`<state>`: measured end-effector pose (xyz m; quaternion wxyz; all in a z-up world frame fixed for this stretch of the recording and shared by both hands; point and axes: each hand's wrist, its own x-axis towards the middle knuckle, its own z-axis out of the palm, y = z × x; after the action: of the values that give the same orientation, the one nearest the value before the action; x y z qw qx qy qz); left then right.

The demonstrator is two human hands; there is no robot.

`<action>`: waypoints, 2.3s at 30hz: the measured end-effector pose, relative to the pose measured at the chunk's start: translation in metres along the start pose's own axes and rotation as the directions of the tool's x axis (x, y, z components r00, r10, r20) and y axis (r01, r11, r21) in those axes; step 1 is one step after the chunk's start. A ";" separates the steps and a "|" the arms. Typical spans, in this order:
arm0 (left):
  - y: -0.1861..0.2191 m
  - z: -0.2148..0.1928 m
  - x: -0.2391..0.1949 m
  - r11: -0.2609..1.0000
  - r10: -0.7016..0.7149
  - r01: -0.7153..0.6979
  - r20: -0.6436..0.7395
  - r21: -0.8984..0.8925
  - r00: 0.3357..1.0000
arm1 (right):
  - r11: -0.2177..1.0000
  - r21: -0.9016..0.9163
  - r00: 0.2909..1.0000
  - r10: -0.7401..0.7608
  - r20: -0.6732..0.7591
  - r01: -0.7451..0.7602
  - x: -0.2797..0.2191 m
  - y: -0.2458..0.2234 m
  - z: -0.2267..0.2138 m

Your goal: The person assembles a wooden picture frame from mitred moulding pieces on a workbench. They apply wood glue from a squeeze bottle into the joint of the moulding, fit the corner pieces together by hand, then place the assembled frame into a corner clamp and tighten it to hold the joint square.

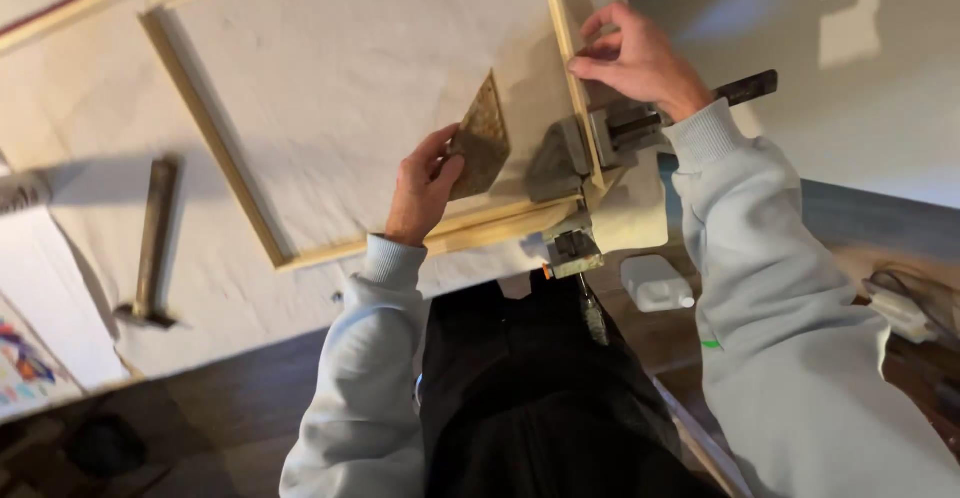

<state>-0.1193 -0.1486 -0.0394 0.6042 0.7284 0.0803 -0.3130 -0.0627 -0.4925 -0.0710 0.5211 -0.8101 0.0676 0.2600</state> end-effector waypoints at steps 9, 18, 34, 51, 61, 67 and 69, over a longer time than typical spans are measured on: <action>0.008 0.050 -0.022 0.978 0.050 -0.034 0.074 -0.204 0.996 | 0.985 0.118 0.991 0.116 0.059 -0.123 0.013 0.003 0.009; 0.017 0.073 -0.020 0.952 0.001 0.025 0.084 -0.305 0.996 | 0.958 0.280 0.998 -0.047 -0.041 0.056 0.019 0.023 0.020; 0.033 0.090 0.003 1.000 0.000 0.002 0.107 -0.015 0.994 | 0.956 0.192 0.964 -0.187 -0.187 0.223 0.013 0.031 0.026; 0.033 0.099 0.003 0.983 0.062 -0.061 -0.005 0.176 0.998 | 0.957 0.241 0.981 -0.127 -0.150 0.161 0.008 0.029 0.029; 0.041 0.108 -0.002 0.950 0.043 -0.026 -0.048 0.313 0.998 | 0.928 0.360 0.986 -0.035 -0.166 0.093 0.008 0.028 0.030; 0.025 0.106 0.000 0.994 0.055 -0.050 -0.042 0.092 0.998 | 0.902 0.401 0.978 -0.086 -0.190 0.157 0.012 0.037 0.031; 0.032 0.109 -0.002 0.992 0.007 0.002 -0.067 0.124 0.998 | 0.937 0.303 0.969 -0.109 -0.220 0.174 0.009 0.034 0.030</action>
<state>-0.1438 -0.2575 -0.0195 0.5551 0.7748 0.0800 -0.2920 -0.0786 -0.4798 -0.1132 0.6536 -0.7395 0.1020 0.1247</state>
